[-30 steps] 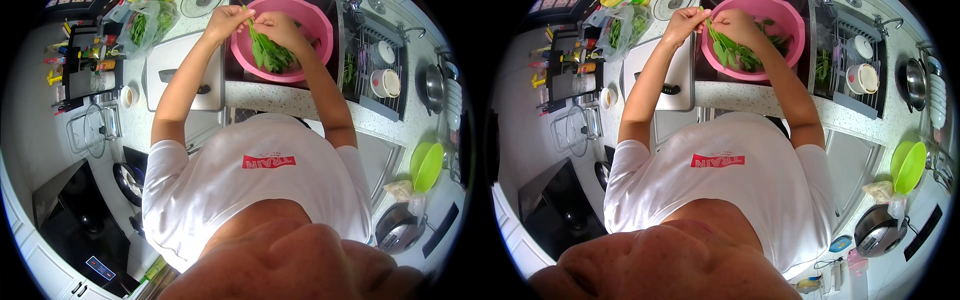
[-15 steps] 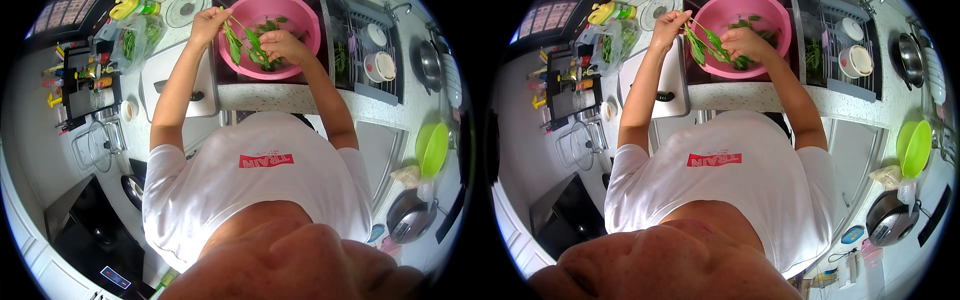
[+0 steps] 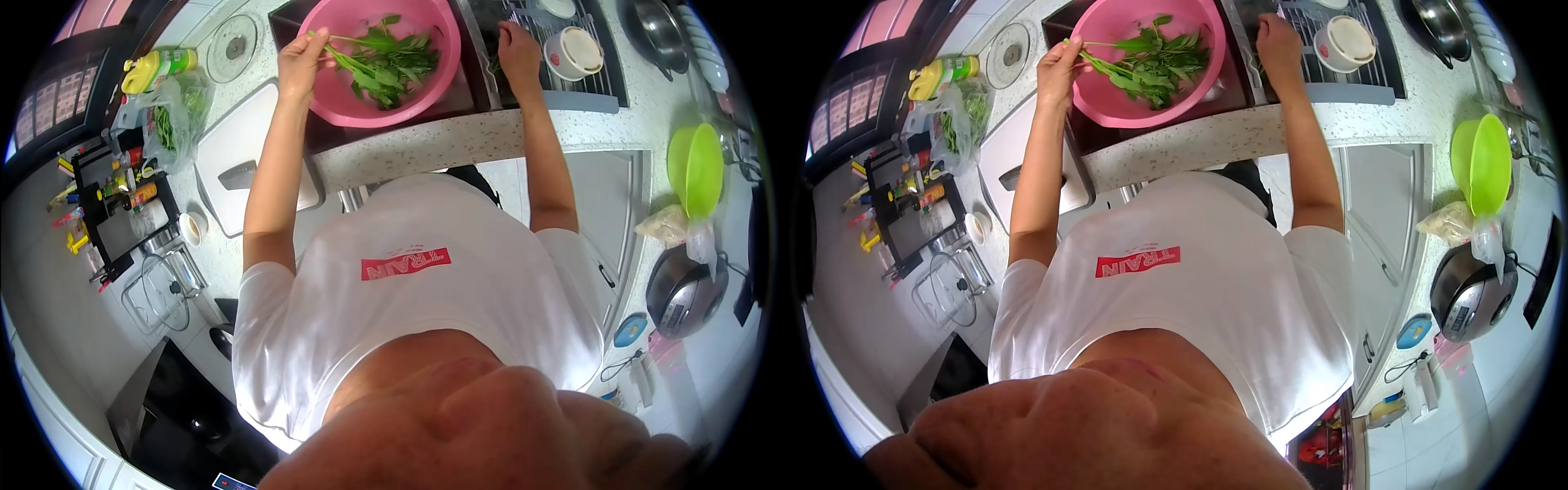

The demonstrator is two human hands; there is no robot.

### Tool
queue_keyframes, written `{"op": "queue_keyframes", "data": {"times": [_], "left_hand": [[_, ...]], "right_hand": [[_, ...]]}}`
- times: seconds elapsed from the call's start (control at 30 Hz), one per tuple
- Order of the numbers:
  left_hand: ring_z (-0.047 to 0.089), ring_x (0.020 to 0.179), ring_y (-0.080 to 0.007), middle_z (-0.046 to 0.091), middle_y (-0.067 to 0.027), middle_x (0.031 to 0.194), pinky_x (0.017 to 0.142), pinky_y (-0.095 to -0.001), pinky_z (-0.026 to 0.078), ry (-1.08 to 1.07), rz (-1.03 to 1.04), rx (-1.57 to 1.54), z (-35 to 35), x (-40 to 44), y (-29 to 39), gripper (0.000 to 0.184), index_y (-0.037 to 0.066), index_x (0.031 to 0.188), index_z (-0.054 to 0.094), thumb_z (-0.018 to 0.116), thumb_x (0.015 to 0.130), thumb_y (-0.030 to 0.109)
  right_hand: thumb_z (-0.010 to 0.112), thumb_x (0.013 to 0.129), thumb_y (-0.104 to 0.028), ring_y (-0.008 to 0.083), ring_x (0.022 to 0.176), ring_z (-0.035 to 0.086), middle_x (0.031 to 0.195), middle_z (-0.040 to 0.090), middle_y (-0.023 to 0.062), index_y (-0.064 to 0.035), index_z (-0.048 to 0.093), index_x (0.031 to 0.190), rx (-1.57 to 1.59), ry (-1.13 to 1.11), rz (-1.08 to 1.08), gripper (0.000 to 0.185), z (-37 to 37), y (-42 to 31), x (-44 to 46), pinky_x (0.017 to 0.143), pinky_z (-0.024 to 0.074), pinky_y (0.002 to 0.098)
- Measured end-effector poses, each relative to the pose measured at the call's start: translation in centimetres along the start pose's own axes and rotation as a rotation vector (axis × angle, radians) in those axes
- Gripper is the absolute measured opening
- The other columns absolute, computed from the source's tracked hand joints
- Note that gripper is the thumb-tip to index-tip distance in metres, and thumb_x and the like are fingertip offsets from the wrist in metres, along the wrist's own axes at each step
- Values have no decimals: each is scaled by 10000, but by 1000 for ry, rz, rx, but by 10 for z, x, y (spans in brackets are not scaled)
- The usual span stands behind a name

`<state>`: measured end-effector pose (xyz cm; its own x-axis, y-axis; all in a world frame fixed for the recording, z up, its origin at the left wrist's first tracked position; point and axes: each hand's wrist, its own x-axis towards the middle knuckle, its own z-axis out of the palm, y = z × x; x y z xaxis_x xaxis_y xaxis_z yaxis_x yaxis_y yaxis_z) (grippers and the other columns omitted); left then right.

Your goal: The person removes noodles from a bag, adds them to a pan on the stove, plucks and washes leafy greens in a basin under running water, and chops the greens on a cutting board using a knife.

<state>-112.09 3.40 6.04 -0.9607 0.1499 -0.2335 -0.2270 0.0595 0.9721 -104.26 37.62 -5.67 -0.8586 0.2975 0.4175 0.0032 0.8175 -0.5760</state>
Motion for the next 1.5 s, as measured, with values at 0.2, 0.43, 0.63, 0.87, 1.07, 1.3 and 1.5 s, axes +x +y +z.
{"op": "queue_keyframes", "data": {"times": [0.2, 0.43, 0.63, 0.87, 1.07, 1.3, 1.5], "left_hand": [[544, 533, -85, 587, -25, 619, 512, -190, 456, -54, 12, -22, 3, -7, 9, 226, 52, 732, 621, 655, 843, 246], [542, 557, -73, 595, -14, 658, 507, -199, 455, -65, -14, 46, -1, -9, 8, 215, 55, 741, 608, 662, 840, 239], [527, 507, -79, 573, -10, 618, 467, -209, 458, -77, 7, -8, 16, -14, 9, 204, 66, 713, 583, 674, 831, 204], [566, 562, -86, 614, -41, 675, 537, -215, 488, -145, 73, -3, -6, -24, 20, 170, 14, 818, 621, 636, 858, 179], [560, 582, -81, 618, -35, 688, 563, -205, 473, -204, 83, 62, -12, -28, 23, 170, 12, 873, 638, 616, 872, 180], [568, 606, -83, 620, -30, 702, 586, -209, 478, -182, 91, 83, -21, -26, 19, 190, 3, 892, 638, 594, 888, 188], [581, 624, -85, 627, -35, 710, 606, -209, 487, -209, 28, 100, -21, -26, 8, 196, 4, 898, 637, 581, 895, 192]], "right_hand": [[565, 846, -238, 352, 818, 608, 847, 612, 181, -49, 606, 839, -335, -252, 114, 194, 2, -2, -10, 704, 490, 438], [561, 839, -141, 303, 708, 626, 836, 650, 127, -100, 647, 992, 120, -31, -165, 180, -9, -67, 13, 642, 511, 342], [639, 829, -161, 119, 673, 618, 759, 659, 68, -10, 643, 882, 885, -491, -87, 160, 28, -184, 4, 618, 482, 236], [685, 780, -167, 104, 665, 611, 704, 643, 62, 0, 636, 825, 987, -623, 42, 180, 37, -193, 13, 609, 469, 227], [661, 817, -151, 76, 675, 588, 753, 641, 39, 11, 627, 866, 1210, -736, -20, 173, 43, -204, 27, 608, 458, 214], [578, 876, -115, 59, 718, 562, 792, 621, 20, 33, 618, 937, 1084, -960, -81, 164, 43, -198, 33, 648, 451, 206], [577, 852, -111, 50, 615, 527, 683, 596, 8, 30, 630, 860, 1131, -938, -71, 151, 49, -193, 24, 557, 423, 208]]}}
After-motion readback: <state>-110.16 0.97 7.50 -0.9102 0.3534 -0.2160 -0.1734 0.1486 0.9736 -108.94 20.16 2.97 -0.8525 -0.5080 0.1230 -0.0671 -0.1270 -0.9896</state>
